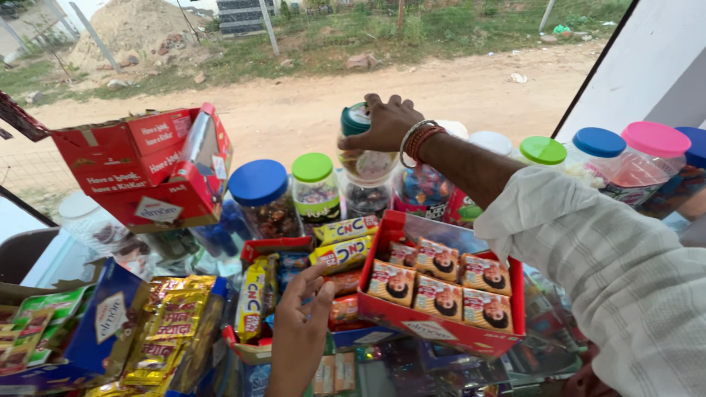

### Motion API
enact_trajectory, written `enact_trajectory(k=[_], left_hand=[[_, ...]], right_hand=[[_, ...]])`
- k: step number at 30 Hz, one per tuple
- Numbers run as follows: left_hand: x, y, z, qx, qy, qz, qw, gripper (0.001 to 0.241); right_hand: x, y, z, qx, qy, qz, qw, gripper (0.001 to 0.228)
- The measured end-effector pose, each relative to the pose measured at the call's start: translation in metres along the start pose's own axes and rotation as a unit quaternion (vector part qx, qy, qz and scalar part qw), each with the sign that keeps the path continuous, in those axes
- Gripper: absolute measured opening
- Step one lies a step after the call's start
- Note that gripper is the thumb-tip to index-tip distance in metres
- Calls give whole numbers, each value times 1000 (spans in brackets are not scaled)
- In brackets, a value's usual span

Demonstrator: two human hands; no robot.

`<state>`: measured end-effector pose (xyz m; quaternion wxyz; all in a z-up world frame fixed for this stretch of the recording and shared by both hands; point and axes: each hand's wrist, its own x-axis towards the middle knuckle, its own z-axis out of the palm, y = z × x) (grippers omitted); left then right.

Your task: The person organizes snack boxes and packets on a glass display counter, moving and stacking them into neat rows. They then wipe a weighing scale with a cloth.

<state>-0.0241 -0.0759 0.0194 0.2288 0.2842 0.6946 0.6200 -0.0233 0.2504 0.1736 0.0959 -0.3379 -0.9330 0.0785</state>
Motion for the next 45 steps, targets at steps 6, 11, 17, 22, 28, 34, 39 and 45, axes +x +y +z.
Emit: enact_trajectory(k=[6,11,17,22,28,34,39,45], left_hand=[[7,2,-18,-29,-9,16,999,46],[15,-4,-25,-37,-35,-18,999,47],[25,-17,-31,-50,-58,13,997,48],[32,-28,-38,-60,-79,15,995,50],[35,-31,-40,-59,-85,31,994,49],[38,-10,-26,-65,-107,42,991,48],[29,2,-14,-114,-104,59,986,46],[14,13,10,-102,-133,88,982,47]], right_hand=[[5,1,4,-10,9,-1,1000,123],[10,7,9,-28,19,-12,999,120],[11,12,12,-18,21,-21,999,123],[-14,6,14,22,71,12,997,119],[-82,-21,22,17,241,-104,965,95],[-162,-53,31,26,52,-218,974,73],[-214,-54,37,7,16,-290,957,68],[-250,-38,37,14,62,-263,963,61]])
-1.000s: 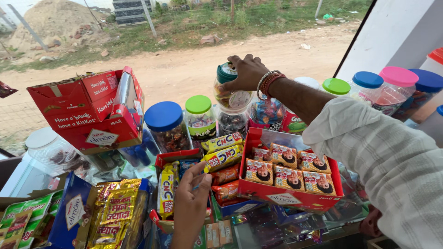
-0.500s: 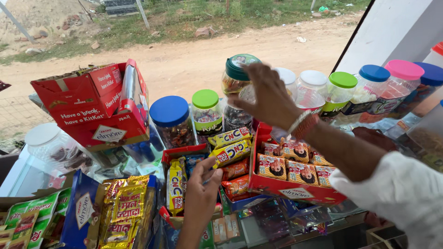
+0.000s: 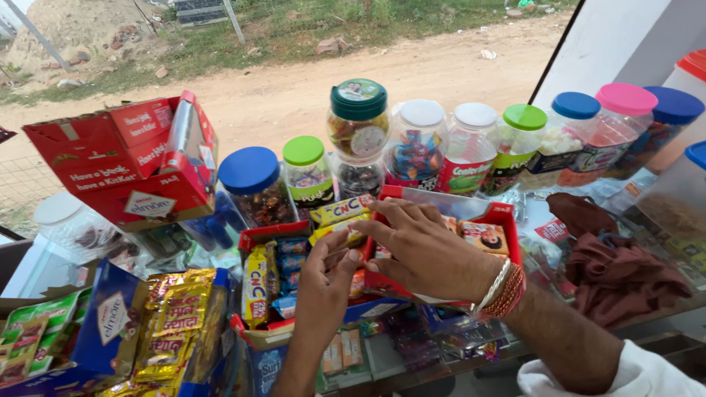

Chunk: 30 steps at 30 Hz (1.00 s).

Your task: The person organizes snack boxes and packets on a glass display counter, moving and stacking them into neat rows. They then wipe a weighing scale with a cloth.

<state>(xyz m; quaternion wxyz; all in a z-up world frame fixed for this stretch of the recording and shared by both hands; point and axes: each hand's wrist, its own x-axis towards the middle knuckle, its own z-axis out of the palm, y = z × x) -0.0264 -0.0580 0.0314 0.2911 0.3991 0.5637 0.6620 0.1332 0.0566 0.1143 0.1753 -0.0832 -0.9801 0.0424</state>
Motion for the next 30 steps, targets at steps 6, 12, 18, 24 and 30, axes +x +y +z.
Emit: enact_trajectory(k=[6,12,18,24,30], left_hand=[[-16,18,42,171,42,73,982,39],[-29,34,76,339,83,196,916,34],[-35,46,91,392,68,232,888,41],[-41,56,75,420,81,242,871,37],[-36,67,40,399,78,256,877,39]], right_hand=[[-36,8,-6,26,63,67,995,54],[-68,8,1,45,102,116,987,57],[-78,9,5,43,136,120,983,52],[-69,-2,6,55,147,103,982,57],[-50,-30,4,52,148,83,984,54]])
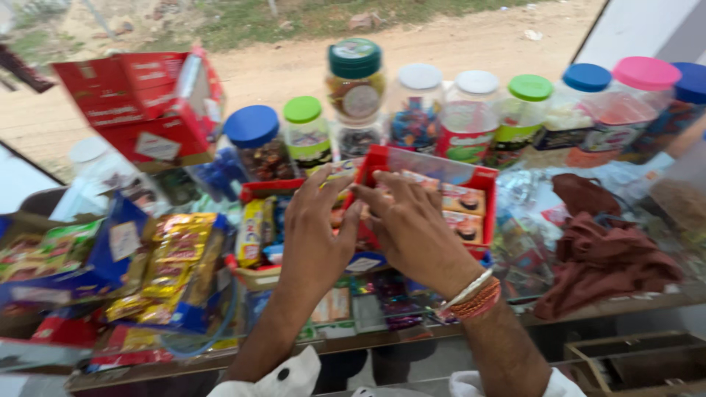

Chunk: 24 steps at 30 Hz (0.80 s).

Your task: The person organizes snack boxes and packets on a glass display counter, moving and stacking them into neat rows. They then wipe a weighing scale with a cloth.

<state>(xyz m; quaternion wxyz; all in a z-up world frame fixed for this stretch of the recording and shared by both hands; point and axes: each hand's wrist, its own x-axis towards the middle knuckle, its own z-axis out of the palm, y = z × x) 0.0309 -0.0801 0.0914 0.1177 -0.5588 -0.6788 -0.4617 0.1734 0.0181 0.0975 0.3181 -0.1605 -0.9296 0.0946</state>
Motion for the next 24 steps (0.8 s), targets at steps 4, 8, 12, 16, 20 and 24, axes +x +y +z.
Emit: enact_trajectory(k=[4,8,12,16,20,24], left_hand=[[-1,-26,-43,18,-1,-14,1000,45],[-3,-57,-93,18,18,-27,999,44],[-17,-96,-146,24,55,-52,997,42],[-39,-144,-200,73,127,-66,987,40],[-64,-207,-271,154,168,-92,969,35],[-87,-263,-319,233,188,-156,941,38]], right_hand=[[22,-32,15,32,-5,0,999,56],[51,-73,43,103,-6,-6,995,56],[79,-114,79,169,-1,-44,985,56],[100,-151,121,252,-56,-20,966,57],[120,-189,165,263,-206,118,935,74],[134,-218,197,268,-140,-21,953,78]])
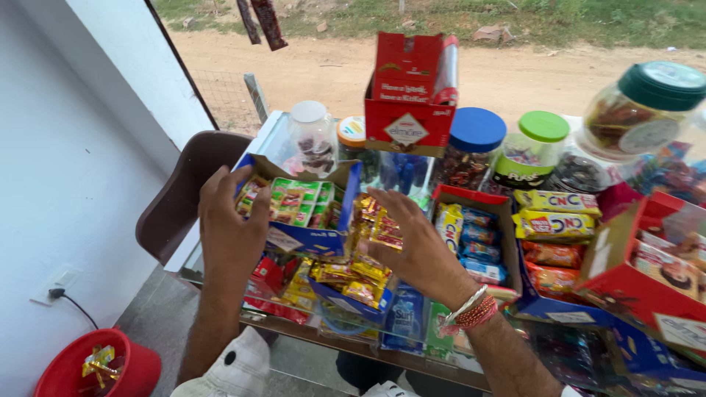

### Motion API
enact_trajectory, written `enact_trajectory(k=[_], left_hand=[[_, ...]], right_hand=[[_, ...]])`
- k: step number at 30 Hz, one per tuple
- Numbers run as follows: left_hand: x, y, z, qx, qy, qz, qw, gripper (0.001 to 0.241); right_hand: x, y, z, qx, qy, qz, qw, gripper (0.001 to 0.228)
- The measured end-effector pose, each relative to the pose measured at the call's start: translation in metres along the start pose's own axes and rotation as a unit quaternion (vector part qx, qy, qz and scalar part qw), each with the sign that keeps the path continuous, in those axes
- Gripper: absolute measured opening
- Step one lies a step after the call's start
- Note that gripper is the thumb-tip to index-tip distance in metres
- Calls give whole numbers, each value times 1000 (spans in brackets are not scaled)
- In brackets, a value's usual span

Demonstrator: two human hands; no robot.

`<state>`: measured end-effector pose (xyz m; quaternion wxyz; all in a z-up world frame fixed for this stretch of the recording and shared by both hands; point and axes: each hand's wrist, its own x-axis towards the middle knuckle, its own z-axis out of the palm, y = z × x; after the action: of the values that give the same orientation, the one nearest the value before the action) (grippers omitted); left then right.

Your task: The person organizes snack boxes and packets on a glass display counter, moving and stacking them into neat rows. They then wipe a weighing scale with a cloth.

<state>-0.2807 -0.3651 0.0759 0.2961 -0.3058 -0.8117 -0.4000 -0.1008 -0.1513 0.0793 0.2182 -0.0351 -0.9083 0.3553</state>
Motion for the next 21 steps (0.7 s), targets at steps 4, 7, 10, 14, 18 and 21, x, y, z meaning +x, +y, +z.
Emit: enact_trajectory(k=[4,7,10,14,18,21], left_hand=[[-7,-43,-2,2,-20,-79,997,44],[-15,-57,6,-23,-60,-171,983,44],[-17,-64,11,-26,-71,-232,970,46],[-10,-60,8,-49,-50,-216,974,50],[-2,-39,-9,-116,-68,-250,959,53],[5,-20,-33,-146,-44,-172,973,45]], right_hand=[[15,-7,22,-17,-57,-5,998,78],[19,-11,33,-17,-58,-30,998,61],[22,-16,44,-21,-60,-6,998,44],[27,-23,51,-67,-9,6,998,26],[25,-31,40,-69,63,-7,996,22],[15,-40,26,-45,118,-44,991,20]])
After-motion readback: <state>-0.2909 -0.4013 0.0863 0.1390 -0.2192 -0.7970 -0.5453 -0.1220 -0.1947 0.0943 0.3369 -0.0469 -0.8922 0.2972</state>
